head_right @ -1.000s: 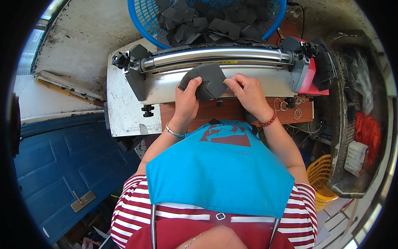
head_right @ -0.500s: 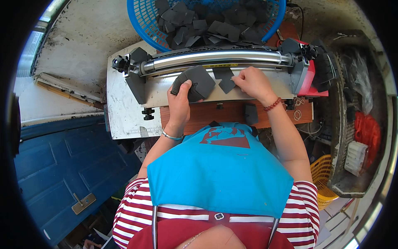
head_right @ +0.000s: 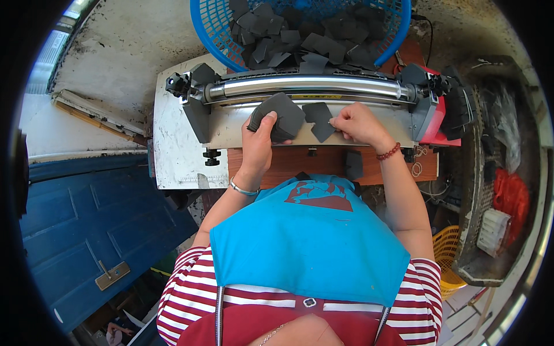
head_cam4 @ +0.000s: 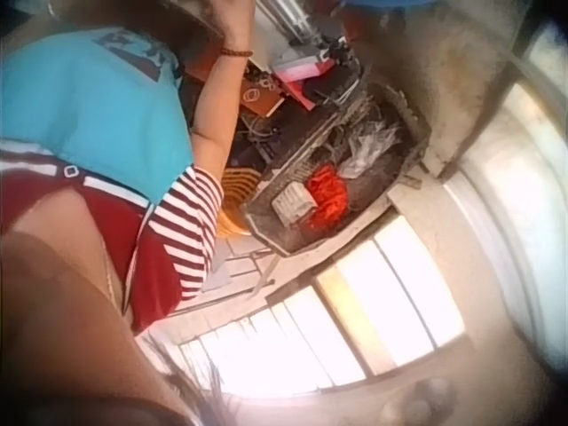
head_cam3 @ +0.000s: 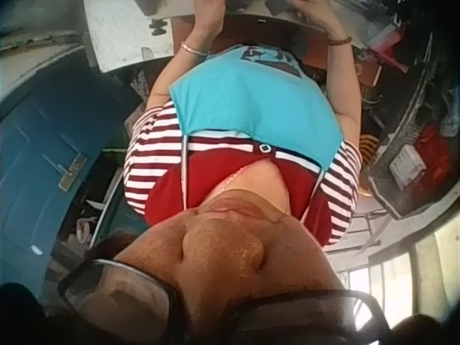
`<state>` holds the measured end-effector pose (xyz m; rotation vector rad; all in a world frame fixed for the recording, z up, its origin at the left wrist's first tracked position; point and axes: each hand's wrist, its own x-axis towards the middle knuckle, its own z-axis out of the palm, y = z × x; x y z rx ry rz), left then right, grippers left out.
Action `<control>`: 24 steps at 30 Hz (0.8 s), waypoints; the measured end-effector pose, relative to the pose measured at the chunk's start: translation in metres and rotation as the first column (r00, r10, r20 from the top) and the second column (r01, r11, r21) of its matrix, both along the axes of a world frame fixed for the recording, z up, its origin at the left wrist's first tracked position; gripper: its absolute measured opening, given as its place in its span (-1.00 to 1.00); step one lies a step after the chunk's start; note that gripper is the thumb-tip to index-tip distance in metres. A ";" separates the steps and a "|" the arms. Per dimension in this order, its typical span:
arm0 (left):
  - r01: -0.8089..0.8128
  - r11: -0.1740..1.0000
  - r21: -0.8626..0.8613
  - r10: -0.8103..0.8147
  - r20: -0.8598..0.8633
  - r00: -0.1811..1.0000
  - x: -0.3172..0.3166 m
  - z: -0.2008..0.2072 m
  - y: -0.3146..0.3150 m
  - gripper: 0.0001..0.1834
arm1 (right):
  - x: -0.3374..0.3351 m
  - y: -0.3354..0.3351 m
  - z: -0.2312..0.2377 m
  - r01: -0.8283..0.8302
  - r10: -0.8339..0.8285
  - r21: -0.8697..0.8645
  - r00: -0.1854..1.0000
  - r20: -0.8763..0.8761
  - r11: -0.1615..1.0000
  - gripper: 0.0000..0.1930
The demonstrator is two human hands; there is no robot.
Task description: Applying glue to small shoe components using a roller machine and then bundling them with a rubber band.
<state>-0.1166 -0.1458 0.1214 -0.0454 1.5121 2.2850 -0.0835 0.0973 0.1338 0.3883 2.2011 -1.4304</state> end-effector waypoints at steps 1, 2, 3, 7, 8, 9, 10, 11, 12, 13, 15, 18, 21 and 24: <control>0.005 1.000 -0.002 -0.005 -0.002 1.000 0.000 0.001 0.001 -0.75 | -0.005 -0.001 -0.001 0.012 -0.012 0.105 1.000 0.001 0.994 -0.62; 0.013 1.000 -0.006 -0.013 -0.005 1.000 0.000 0.001 0.003 -0.76 | -0.007 -0.004 -0.005 0.016 -0.016 0.105 1.000 0.002 0.994 -0.62; 0.017 1.000 -0.006 -0.017 -0.004 1.000 0.000 0.001 0.005 -0.76 | -0.009 -0.009 -0.010 0.059 -0.028 0.188 0.986 -0.165 0.980 -0.64; 0.042 0.999 -0.005 -0.042 0.031 0.999 0.001 -0.002 0.010 -0.76 | -0.006 -0.032 -0.010 0.123 -0.113 0.017 0.948 -0.299 0.992 -0.61; 0.046 0.999 -0.007 -0.046 0.036 0.998 0.000 -0.002 0.011 -0.77 | -0.003 -0.036 -0.010 0.105 -0.134 -0.113 0.947 -0.293 0.988 -0.60; 0.046 0.999 -0.007 -0.046 0.037 0.998 0.000 -0.003 0.011 -0.77 | -0.001 -0.038 -0.009 0.125 -0.153 -0.117 0.951 -0.270 0.985 -0.62; 0.049 0.999 0.009 -0.050 0.049 0.998 0.000 -0.003 0.011 -0.77 | 0.001 -0.038 -0.008 0.125 -0.153 -0.117 0.951 -0.270 0.985 -0.62; 0.054 0.998 0.023 -0.055 0.059 0.997 0.000 -0.002 0.011 -0.76 | 0.003 -0.037 -0.008 0.099 -0.136 -0.140 0.949 -0.284 0.985 -0.65; 0.055 0.998 0.022 -0.057 0.059 0.997 -0.001 -0.001 0.010 -0.76 | 0.004 -0.037 -0.008 0.073 -0.120 -0.163 0.947 -0.298 0.984 -0.67; 0.064 0.996 0.062 -0.068 0.071 0.995 -0.001 0.000 0.008 -0.76 | 0.005 -0.037 -0.007 0.075 -0.122 -0.164 0.946 -0.299 0.984 -0.67; 0.073 0.992 0.103 -0.081 0.081 0.993 -0.001 0.001 0.007 -0.76 | 0.006 -0.036 -0.008 0.069 -0.125 -0.207 0.954 -0.271 0.976 -0.70; 0.046 0.992 0.120 -0.053 0.061 0.997 -0.002 -0.001 0.006 -0.75 | 0.007 -0.025 -0.006 0.108 -0.164 -0.318 0.975 -0.152 0.942 -0.70; 0.036 0.999 0.040 -0.037 0.028 0.999 -0.004 -0.006 0.001 -0.73 | 0.008 -0.005 -0.011 0.113 -0.128 -0.152 0.987 -0.092 0.982 -0.71; 0.040 0.999 -0.008 -0.040 0.016 0.999 -0.004 -0.004 0.000 -0.73 | 0.005 0.002 -0.012 0.084 -0.061 0.167 0.988 -0.139 0.982 -0.69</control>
